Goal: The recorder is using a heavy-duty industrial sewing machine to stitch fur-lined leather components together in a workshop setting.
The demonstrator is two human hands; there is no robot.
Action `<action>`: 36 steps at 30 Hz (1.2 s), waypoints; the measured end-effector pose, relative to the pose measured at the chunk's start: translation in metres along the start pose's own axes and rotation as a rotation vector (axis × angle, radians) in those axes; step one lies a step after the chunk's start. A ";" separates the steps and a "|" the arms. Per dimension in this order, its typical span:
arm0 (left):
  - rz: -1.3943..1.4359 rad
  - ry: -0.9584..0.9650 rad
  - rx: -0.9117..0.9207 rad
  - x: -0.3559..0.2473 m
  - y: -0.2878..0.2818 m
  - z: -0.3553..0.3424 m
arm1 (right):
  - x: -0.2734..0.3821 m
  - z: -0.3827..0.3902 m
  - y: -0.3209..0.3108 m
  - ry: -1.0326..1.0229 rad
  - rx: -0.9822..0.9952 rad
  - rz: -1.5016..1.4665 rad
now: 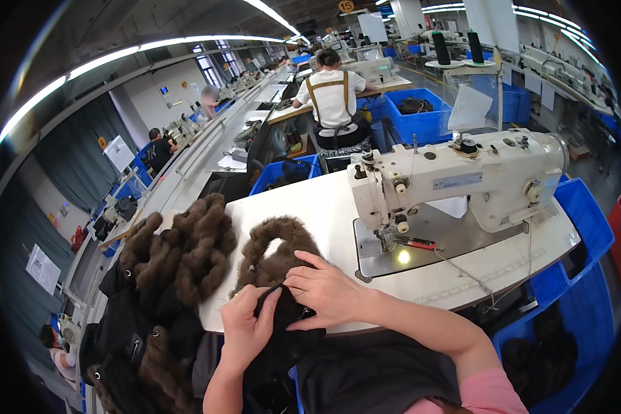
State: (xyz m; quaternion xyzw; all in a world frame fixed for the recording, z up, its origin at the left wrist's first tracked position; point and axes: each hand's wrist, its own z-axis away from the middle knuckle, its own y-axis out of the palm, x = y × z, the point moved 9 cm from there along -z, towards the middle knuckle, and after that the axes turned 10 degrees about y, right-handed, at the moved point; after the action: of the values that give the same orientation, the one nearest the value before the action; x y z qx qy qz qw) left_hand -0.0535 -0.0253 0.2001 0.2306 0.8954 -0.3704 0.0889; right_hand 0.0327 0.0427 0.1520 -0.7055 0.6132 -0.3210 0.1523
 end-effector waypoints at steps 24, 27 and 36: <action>-0.043 0.414 -0.391 -0.006 -0.014 -0.017 | -0.023 0.019 -0.011 0.462 -0.157 -0.579; -0.267 0.468 -0.536 -0.028 -0.027 0.029 | -0.026 0.023 -0.012 0.523 -0.168 -0.622; -0.004 0.038 -0.443 -0.004 0.001 0.035 | -0.019 0.025 -0.009 0.478 -0.092 -0.999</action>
State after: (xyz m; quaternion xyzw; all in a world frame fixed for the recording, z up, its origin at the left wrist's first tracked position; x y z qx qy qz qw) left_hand -0.0500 -0.0507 0.1754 0.2104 0.9569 -0.1604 0.1196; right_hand 0.0545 0.0587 0.1333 -0.8240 0.2348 -0.4783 -0.1928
